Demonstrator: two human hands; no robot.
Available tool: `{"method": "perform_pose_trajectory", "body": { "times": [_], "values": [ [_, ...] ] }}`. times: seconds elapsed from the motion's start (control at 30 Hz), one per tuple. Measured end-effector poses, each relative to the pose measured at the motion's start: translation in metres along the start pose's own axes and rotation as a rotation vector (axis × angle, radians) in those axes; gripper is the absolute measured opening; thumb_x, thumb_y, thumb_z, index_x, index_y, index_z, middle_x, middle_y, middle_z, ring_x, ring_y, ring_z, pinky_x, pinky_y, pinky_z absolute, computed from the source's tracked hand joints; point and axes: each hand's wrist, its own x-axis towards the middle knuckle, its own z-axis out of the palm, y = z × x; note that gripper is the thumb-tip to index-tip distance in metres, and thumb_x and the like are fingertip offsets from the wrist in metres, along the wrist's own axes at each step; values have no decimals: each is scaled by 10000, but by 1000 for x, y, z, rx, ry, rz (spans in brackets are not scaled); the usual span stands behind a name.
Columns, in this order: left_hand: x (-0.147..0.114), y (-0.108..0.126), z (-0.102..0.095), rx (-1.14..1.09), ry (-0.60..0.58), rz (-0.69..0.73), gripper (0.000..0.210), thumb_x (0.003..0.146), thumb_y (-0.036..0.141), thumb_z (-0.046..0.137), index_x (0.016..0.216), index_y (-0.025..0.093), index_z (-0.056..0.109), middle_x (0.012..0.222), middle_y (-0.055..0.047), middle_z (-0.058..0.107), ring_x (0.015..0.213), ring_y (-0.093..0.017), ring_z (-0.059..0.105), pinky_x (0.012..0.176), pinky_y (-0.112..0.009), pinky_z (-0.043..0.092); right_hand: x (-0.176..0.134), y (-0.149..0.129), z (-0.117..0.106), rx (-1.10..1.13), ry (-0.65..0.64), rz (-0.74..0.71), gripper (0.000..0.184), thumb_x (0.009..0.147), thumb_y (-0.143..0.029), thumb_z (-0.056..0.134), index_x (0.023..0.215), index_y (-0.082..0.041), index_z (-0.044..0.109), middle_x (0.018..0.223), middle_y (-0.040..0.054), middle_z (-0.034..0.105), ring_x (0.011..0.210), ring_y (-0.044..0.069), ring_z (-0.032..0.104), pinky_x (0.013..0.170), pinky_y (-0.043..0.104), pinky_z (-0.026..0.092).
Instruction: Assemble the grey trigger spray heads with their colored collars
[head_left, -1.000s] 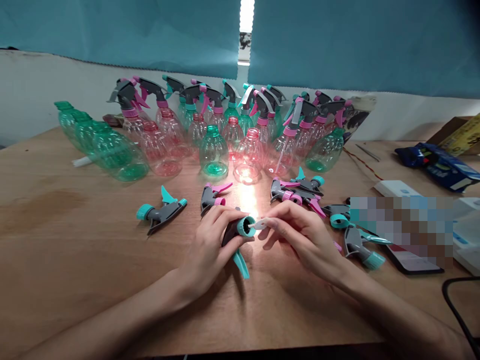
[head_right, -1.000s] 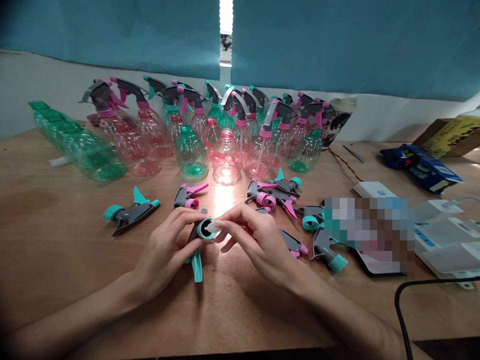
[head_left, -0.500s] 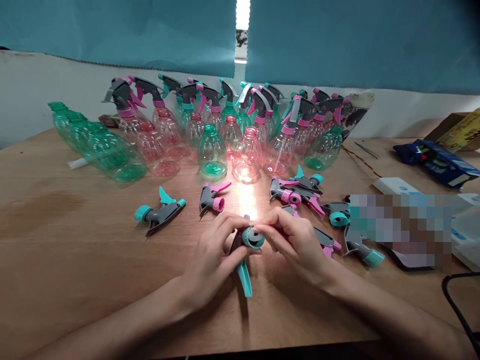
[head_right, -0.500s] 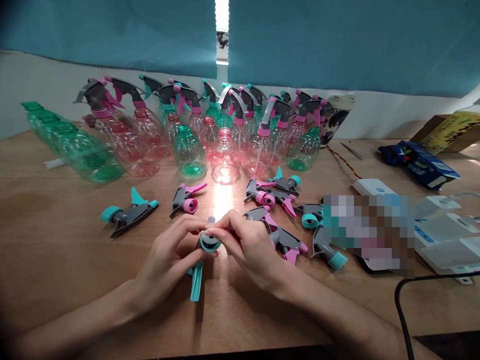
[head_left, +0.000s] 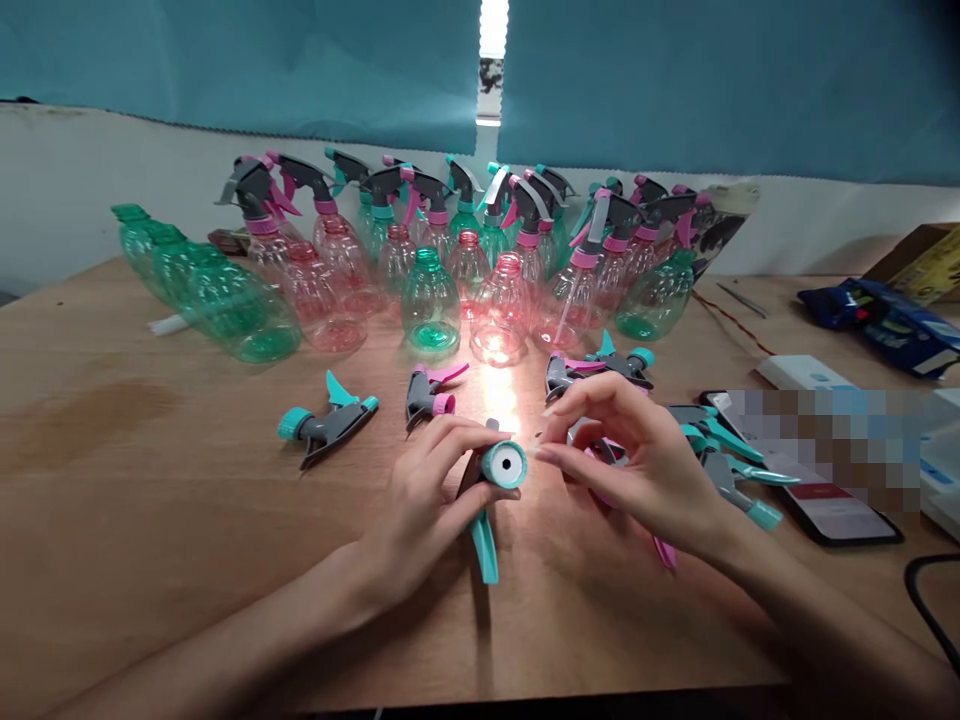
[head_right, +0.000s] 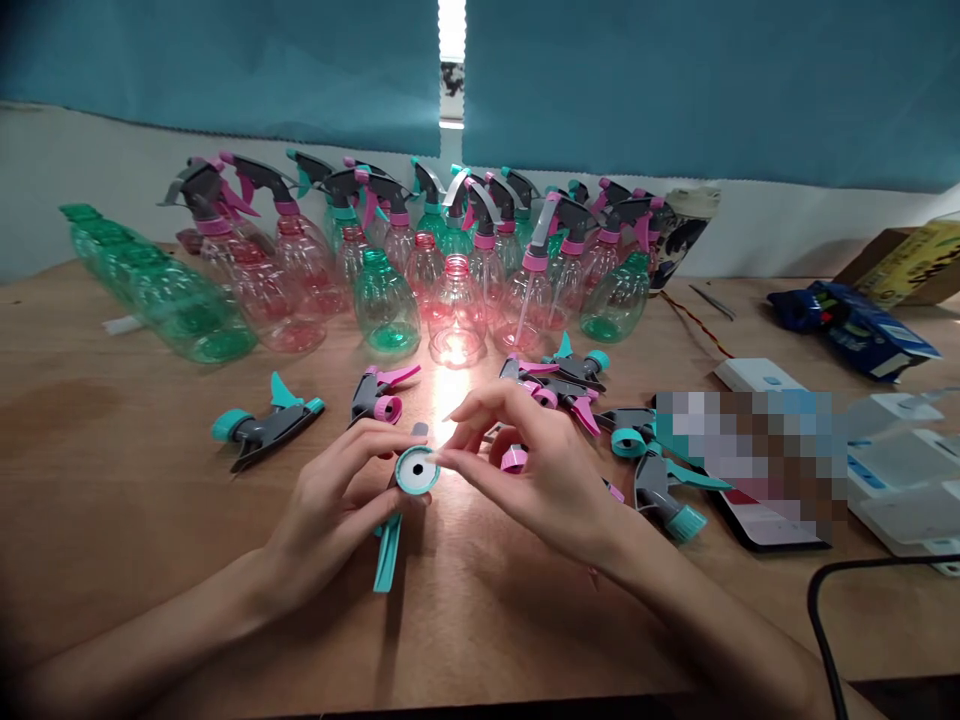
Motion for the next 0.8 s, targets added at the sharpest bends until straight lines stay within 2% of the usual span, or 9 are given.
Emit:
{"method": "perform_pose_trajectory", "body": {
  "times": [0.17, 0.37, 0.6, 0.8],
  "values": [
    [-2, -1, -1, 44, -23, 37, 285, 832, 67, 586, 1091, 186, 576, 998, -20, 575, 952, -163, 535, 819, -271, 411, -4, -7, -5, -207, -141, -151, 379, 826, -84, 594, 1141, -215, 429, 882, -12, 657, 767, 111, 642, 576, 212, 493],
    [-2, -3, 1, 78, -37, 91, 335, 833, 62, 587, 1131, 207, 542, 1022, -23, 567, 945, -169, 539, 809, -273, 422, -2, -12, -4, -447, -249, -204, 460, 829, -88, 537, 1251, -163, 371, 945, 28, 640, 713, 127, 606, 586, 250, 483],
    [-3, -4, 2, 50, -31, 83, 253, 865, 86, 563, 1081, 215, 539, 1033, -14, 554, 974, -155, 536, 839, -255, 419, 1, -18, 1, -541, -294, -201, 602, 816, -81, 540, 1346, -204, 283, 1001, 35, 632, 746, 154, 603, 636, 277, 498],
    [-5, -8, 3, 91, -18, 90, 273, 866, 78, 545, 1101, 216, 535, 1026, -23, 549, 984, -173, 520, 849, -284, 417, -1, -12, 13, -578, -236, -207, 569, 828, -92, 550, 1332, -175, 300, 942, 51, 633, 764, 179, 617, 613, 279, 492]
  ]
}}
